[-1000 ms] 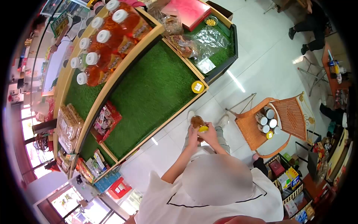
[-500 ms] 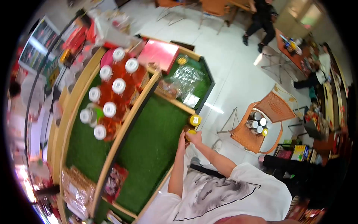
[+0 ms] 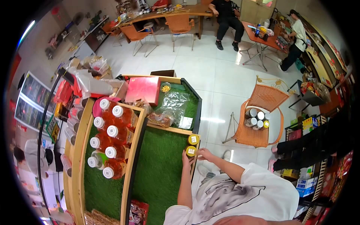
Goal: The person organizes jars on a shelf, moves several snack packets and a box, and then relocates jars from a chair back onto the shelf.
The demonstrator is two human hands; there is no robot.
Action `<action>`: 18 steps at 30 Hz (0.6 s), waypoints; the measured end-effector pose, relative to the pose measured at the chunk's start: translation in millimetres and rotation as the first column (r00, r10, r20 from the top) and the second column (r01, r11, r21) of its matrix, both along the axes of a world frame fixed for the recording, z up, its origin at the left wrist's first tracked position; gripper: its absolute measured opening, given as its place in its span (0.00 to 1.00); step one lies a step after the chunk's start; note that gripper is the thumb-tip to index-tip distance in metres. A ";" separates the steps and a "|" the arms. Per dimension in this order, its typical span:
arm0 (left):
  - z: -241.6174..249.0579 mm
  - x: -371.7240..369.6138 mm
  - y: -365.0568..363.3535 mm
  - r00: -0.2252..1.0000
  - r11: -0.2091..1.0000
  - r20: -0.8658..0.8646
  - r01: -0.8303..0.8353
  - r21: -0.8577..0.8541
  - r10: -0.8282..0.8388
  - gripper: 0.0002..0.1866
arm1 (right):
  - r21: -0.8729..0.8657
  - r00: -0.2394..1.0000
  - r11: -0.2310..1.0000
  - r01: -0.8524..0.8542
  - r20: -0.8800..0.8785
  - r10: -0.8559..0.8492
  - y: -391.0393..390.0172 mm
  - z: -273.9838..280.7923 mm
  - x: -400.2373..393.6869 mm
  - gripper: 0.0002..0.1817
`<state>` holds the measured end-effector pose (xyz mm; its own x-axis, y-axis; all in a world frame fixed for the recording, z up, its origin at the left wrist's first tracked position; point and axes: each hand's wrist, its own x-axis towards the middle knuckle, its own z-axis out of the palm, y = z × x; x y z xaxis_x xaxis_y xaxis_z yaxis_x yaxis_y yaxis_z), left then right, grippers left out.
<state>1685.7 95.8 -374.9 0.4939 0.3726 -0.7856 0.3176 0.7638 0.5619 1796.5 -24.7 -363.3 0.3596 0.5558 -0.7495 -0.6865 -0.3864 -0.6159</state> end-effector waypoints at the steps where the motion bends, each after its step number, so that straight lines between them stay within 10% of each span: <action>1: -3.7 -0.6 -2.1 1.000 0.999 -0.006 -0.029 0.017 0.029 0.35 | -0.033 0.997 0.998 -0.059 0.044 0.060 -16.1 -4.4 2.7 0.30; 7: -11.4 4.7 -2.1 0.997 0.997 -0.028 -0.077 0.028 0.078 0.36 | -0.350 0.834 0.905 -0.240 0.403 0.377 -145.7 -71.6 10.3 0.27; 12: -22.6 -4.0 -14.8 0.934 0.935 0.035 -0.355 -0.012 0.356 0.35 | -0.514 0.966 0.858 0.020 0.230 0.116 -245.9 -86.5 19.5 0.21; 18: -30.4 -9.3 -67.4 0.946 0.941 -0.029 -0.319 0.112 0.324 0.27 | -0.466 0.947 0.846 0.258 0.297 -0.125 -296.8 -95.5 38.5 0.19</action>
<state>1676.3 28.4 -405.3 0.2986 0.5869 -0.7526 0.0927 0.7670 0.6349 1835.0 -321.4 -458.8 0.6284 0.0374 -0.7770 -0.6306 -0.5604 -0.5369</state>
